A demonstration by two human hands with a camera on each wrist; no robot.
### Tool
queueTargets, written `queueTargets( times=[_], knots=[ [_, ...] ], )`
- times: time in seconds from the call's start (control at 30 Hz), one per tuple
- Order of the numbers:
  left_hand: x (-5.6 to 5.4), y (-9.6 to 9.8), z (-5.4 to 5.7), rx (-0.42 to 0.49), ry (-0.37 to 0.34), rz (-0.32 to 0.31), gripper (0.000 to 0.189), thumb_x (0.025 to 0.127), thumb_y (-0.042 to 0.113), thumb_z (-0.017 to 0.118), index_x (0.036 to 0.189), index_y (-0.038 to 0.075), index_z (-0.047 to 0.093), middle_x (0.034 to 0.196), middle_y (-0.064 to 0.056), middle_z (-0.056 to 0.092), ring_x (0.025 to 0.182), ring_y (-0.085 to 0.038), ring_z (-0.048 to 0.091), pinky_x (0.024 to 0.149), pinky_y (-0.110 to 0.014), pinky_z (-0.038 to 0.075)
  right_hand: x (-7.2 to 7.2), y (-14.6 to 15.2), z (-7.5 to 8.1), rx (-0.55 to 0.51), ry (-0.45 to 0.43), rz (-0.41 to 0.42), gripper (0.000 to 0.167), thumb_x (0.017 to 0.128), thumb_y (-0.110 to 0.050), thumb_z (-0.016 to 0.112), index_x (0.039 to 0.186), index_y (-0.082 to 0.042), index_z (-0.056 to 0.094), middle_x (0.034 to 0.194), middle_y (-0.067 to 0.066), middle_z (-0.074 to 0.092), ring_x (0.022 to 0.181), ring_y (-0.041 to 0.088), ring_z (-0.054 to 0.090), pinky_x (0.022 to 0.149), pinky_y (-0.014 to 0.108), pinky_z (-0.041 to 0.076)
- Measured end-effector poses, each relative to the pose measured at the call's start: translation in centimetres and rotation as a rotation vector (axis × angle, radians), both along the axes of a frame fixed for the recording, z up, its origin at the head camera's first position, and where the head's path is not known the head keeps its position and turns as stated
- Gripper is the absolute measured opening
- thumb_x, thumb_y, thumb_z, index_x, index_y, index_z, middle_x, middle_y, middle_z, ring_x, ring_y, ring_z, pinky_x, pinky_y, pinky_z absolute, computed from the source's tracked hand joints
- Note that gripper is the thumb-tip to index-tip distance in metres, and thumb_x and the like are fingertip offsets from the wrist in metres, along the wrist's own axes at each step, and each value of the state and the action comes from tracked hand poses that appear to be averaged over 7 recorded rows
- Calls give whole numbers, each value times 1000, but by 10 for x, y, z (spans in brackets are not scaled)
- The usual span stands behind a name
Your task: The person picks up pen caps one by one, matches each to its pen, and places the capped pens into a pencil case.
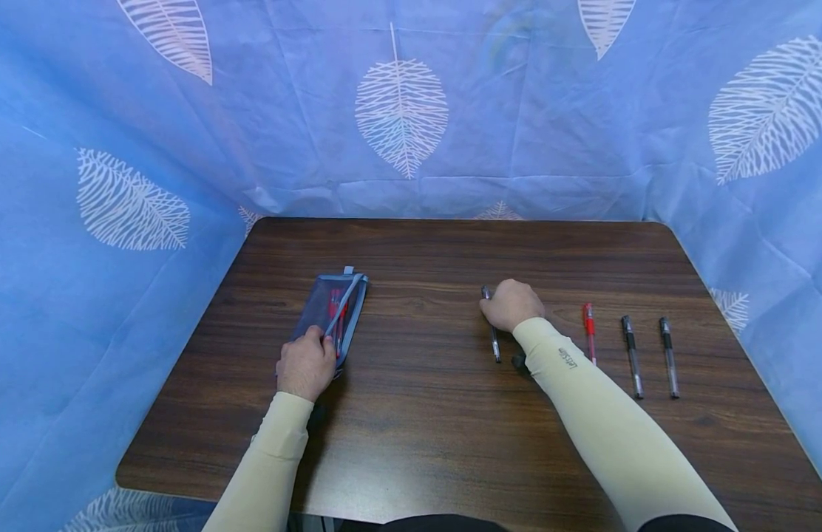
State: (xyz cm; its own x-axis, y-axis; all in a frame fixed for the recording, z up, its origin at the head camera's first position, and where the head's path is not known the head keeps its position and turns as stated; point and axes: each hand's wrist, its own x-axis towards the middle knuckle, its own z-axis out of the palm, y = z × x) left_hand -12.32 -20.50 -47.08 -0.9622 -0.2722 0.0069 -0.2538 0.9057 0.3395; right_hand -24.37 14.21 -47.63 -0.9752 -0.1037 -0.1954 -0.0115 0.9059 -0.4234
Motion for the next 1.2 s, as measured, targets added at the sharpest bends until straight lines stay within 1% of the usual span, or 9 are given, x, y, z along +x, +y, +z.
queueTargets(
  times=[0.13,0.27,0.43,0.63,0.7,0.83,0.97,1.1,1.2],
  knots=[
    [0,-2,0,0,2,4,34,102,31,51,115,2,63,81,-11,65,74,-33,59,68,-51,51,0,-13,6,-158,30,-1,51,98,-38,56,51,-16,55,47,-1,50,44,15,46,45,28,37],
    [0,-2,0,8,-12,18,35,103,33,50,115,3,63,81,-10,64,77,-32,59,71,-51,50,-2,-29,9,-319,40,-30,51,99,-42,56,55,-16,53,48,-3,45,44,16,42,47,30,34],
    [0,-4,1,10,-19,28,35,103,33,50,115,3,63,83,-12,64,80,-34,59,74,-53,50,-4,-52,12,-435,36,-65,48,100,-44,55,62,-15,54,50,-3,42,46,17,39,48,32,33],
    [-1,-4,0,-2,-4,23,35,103,33,50,115,3,63,84,-12,66,82,-35,60,74,-54,50,-4,-89,12,-562,21,-118,36,99,-45,57,82,-15,69,61,0,55,55,19,46,52,33,36],
    [-2,-4,0,-2,-3,22,34,103,33,50,114,3,63,83,-12,65,80,-35,59,73,-53,50,-3,-101,11,-607,-8,-123,36,99,-44,57,85,-13,71,64,0,57,56,18,46,52,32,36],
    [-2,-3,-3,6,-2,21,34,103,33,50,115,4,63,83,-11,66,77,-33,58,70,-51,50,-1,-125,8,-706,-107,-124,39,100,-41,58,86,-8,72,62,0,56,50,15,41,48,30,34],
    [-1,0,-4,7,6,15,35,103,33,51,115,3,64,83,-11,66,76,-33,60,69,-51,51,-1,-143,5,-755,-166,-123,39,100,-39,59,87,-6,74,62,1,56,47,13,39,47,29,33],
    [-1,0,-3,6,10,19,34,102,31,52,115,3,64,82,-10,66,78,-33,61,70,-52,52,-1,-158,3,-769,-184,-129,39,100,-38,59,88,-5,75,68,4,60,49,13,40,48,29,33],
    [-1,0,-1,8,-2,26,34,103,31,51,116,3,64,83,-10,66,79,-33,61,72,-52,51,-2,-169,2,-761,-183,-139,38,100,-38,60,87,-5,76,76,4,64,53,13,43,49,28,34]
  ],
)
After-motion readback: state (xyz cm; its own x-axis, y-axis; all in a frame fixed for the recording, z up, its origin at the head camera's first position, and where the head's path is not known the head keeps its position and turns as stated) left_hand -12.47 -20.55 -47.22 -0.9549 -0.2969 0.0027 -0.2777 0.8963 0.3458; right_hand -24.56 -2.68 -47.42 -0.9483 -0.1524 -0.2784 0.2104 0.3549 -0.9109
